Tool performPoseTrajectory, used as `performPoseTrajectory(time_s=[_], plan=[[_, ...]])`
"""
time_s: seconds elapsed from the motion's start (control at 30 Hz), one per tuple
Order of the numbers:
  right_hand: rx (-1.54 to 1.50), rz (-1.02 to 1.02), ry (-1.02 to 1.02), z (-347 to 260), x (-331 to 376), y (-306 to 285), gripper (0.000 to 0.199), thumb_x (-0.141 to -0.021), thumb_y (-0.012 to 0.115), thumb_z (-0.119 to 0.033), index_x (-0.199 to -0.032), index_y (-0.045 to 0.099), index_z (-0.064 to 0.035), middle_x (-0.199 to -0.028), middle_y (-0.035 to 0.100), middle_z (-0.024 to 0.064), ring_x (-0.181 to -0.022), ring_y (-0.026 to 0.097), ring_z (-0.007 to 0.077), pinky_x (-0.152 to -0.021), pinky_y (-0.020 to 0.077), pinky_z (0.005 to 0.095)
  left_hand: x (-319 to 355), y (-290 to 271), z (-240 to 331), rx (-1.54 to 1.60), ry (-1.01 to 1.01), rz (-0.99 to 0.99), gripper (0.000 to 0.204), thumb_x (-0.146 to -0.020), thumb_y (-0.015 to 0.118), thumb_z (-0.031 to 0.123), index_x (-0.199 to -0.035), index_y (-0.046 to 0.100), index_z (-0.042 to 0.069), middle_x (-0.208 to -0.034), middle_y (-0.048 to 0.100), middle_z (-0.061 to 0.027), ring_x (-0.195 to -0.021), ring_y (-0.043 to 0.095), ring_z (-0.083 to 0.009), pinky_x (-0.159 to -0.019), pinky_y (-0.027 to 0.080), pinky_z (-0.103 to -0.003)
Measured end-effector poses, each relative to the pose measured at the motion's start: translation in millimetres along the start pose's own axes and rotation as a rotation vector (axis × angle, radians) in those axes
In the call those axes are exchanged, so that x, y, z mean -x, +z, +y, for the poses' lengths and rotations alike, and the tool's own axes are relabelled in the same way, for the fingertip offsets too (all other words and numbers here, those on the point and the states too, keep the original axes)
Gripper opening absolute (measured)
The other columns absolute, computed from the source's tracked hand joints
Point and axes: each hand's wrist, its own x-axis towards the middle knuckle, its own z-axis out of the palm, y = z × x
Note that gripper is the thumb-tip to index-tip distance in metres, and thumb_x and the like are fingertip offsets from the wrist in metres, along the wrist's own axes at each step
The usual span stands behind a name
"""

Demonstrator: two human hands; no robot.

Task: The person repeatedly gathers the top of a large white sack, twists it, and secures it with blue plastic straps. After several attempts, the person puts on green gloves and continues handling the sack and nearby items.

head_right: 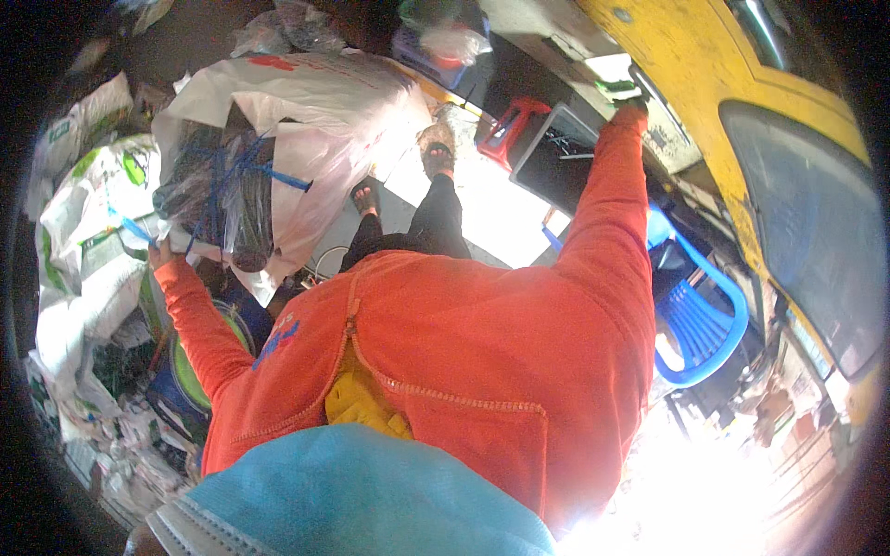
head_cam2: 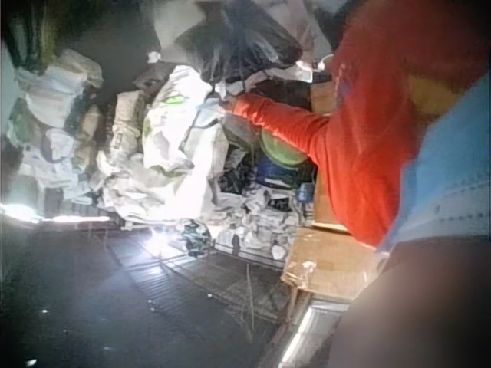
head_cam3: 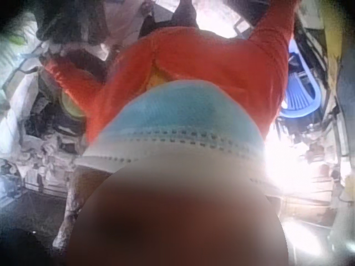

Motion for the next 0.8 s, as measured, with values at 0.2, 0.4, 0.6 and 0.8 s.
performPoseTrajectory(time_s=[0.2,0.4,0.6,0.8], plan=[[-0.168,-0.041,-0.027,-83,88,29,0.027,-0.081,0.054,-0.018,-0.104,0.057,-0.0043,-0.102,0.059,0.0092,-0.090,0.057,0.0199,-0.073,0.0478,0.0336,23,25,62,0.402,-0.350,0.223,0.027,-0.084,0.055,0.016,-0.108,0.050,0.005,-0.077,0.051,-0.0054,-0.059,0.047,-0.0141,-0.051,0.040,-0.026],[-0.391,-0.357,-0.213,-219,346,95,0.029,-0.081,0.055,-0.014,-0.106,0.055,-0.0020,-0.108,0.057,0.0127,-0.099,0.056,0.0227,-0.081,0.0475,0.0339,56,3,150,1.020,-0.106,0.076,0.027,-0.094,0.041,0.025,-0.099,0.050,0.001,-0.047,0.027,0.0032,-0.038,0.026,-0.0086,-0.037,0.024,-0.024],[0.015,-1.439,-1.095,-256,660,164,0.034,-0.082,0.056,-0.002,-0.116,0.051,-0.0003,-0.112,0.056,0.0119,-0.101,0.053,0.0167,-0.085,0.0423,0.0286,88,-26,203,0.107,0.456,0.058,0.018,-0.087,0.044,0.007,-0.102,0.048,-0.001,-0.055,0.038,-0.0025,-0.047,0.039,-0.0137,-0.045,0.035,-0.026],[-0.025,-1.509,-0.742,-247,735,186,0.020,-0.083,0.061,-0.009,-0.100,0.062,-0.0001,-0.089,0.063,0.0035,-0.079,0.056,0.0092,-0.070,0.0432,0.0207,71,-23,223,1.305,0.198,-0.339,0.023,-0.095,0.036,0.022,-0.090,0.050,0.004,-0.053,0.034,0.0020,-0.043,0.034,-0.0078,-0.046,0.035,-0.026]])
